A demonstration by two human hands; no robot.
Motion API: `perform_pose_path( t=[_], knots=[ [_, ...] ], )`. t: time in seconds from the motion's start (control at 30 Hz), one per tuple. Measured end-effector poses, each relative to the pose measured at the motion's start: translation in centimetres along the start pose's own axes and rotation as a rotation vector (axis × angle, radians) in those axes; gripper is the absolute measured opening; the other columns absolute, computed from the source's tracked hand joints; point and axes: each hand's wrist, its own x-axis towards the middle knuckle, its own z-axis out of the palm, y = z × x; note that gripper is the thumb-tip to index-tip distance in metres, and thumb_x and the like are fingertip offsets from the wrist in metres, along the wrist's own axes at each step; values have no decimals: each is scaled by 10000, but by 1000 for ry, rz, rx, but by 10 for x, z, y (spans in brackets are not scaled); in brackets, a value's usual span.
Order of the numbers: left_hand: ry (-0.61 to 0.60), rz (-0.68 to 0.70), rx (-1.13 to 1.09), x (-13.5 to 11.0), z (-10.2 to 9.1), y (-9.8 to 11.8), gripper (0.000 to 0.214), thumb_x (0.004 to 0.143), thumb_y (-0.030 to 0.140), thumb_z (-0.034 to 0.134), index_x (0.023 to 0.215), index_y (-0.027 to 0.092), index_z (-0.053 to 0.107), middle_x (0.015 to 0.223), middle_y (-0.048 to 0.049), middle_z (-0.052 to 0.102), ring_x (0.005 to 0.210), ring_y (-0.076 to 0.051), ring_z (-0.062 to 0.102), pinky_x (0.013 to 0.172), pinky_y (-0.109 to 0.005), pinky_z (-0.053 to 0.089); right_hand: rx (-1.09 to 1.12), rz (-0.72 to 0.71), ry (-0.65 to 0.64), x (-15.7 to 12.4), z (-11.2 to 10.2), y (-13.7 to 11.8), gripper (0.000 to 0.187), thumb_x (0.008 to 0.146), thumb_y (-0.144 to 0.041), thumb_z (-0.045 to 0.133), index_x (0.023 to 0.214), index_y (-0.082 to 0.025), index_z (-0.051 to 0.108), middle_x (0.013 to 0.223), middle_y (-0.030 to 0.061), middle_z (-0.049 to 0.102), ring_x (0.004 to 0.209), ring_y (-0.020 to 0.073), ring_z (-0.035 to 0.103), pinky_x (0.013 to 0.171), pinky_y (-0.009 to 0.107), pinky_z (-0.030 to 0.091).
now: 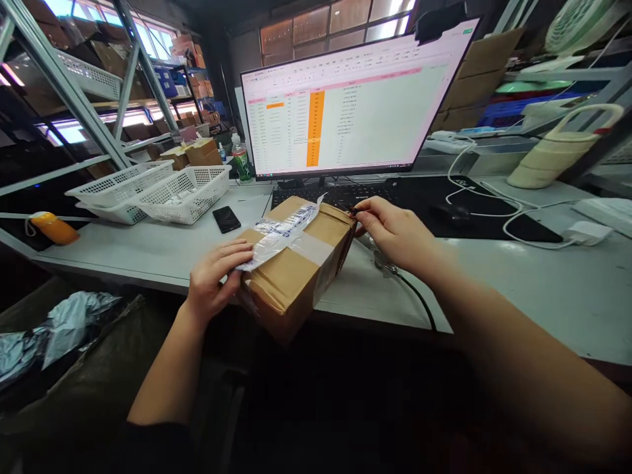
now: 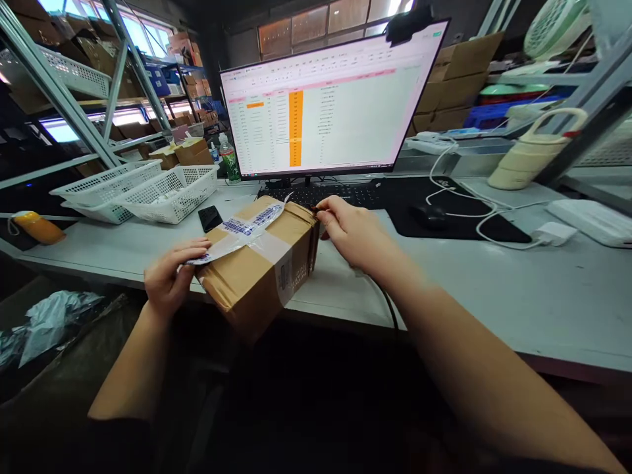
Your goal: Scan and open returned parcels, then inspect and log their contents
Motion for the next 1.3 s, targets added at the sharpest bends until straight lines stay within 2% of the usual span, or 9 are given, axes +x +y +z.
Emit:
perform_pose_path(
  t=[0.1, 0.23, 0.33, 0.47, 0.67, 0.83, 1.0, 1.17, 1.3],
  knots=[
    [128, -37, -1, -1, 6, -7, 211, 984, 176, 517, 1127, 215, 666, 1123, -74, 734, 1104, -214, 689, 977, -412, 571, -146, -74, 15, 5, -14, -11, 237, 957, -330, 504, 1039, -227, 701, 834, 63, 748, 713, 249, 676, 603, 337, 456],
    [12, 5, -40, 4, 4, 0, 250, 941, 115, 571, 1144, 224, 667, 1143, -79, 721, 1138, -218, 670, 990, -420, 568, -234, -294, 70, 18, -27, -53, 254, 963, -253, 521, 1115, -234, 723, 1044, 63, 751, 880, 245, 687, 681, 335, 472],
    [-68, 39, -24, 10, 2, 12, 323, 910, 47, 544, 1137, 232, 681, 1157, -72, 715, 1219, -233, 623, 1046, -463, 530, -282, -630, -99, 28, -28, -89, 257, 954, -159, 531, 1081, -245, 737, 1002, 29, 753, 862, 197, 664, 676, 304, 420],
    [-1, -40, -2, 13, 9, 22, 261, 865, 42, 550, 959, 232, 703, 1032, -33, 737, 1226, -246, 614, 1117, -540, 454, -419, -918, -280, 39, -22, -118, 238, 924, -82, 567, 958, -239, 743, 839, 4, 727, 756, 162, 593, 712, 321, 349],
    [211, -53, 4, 9, 26, 16, 191, 841, 80, 600, 839, 247, 693, 872, -5, 714, 1119, -231, 640, 1105, -564, 455, -507, -973, -340, 44, -17, -125, 159, 909, -102, 623, 926, -221, 727, 836, 12, 709, 746, 165, 558, 713, 333, 302],
    [284, -40, -35, 6, 31, 11, 186, 848, 83, 611, 821, 251, 683, 838, 7, 703, 994, -202, 674, 1061, -541, 504, -554, -980, -334, 45, -14, -128, 143, 919, -114, 613, 885, -209, 714, 835, 28, 700, 738, 175, 549, 707, 343, 293],
    [348, -82, -108, 5, 28, 10, 180, 858, 95, 609, 788, 246, 678, 815, 16, 685, 917, -177, 686, 1067, -547, 511, -682, -954, -353, 52, -17, -110, 166, 901, -86, 605, 838, -208, 699, 803, 21, 690, 721, 167, 532, 713, 344, 302],
    [387, -91, -151, 1, 24, 5, 217, 843, 60, 600, 779, 248, 689, 794, 9, 681, 921, -185, 671, 1033, -538, 531, -732, -791, -309, 73, -33, -51, 226, 863, -44, 598, 773, -235, 679, 744, -5, 678, 702, 152, 527, 742, 348, 335],
    [383, -111, -200, -1, 16, 0, 212, 836, 64, 612, 745, 242, 683, 758, 5, 666, 901, -191, 672, 1002, -504, 549, -656, -366, -287, 85, -56, 29, 192, 846, -91, 647, 718, -222, 706, 746, 25, 688, 740, 154, 562, 754, 360, 349]
  ],
)
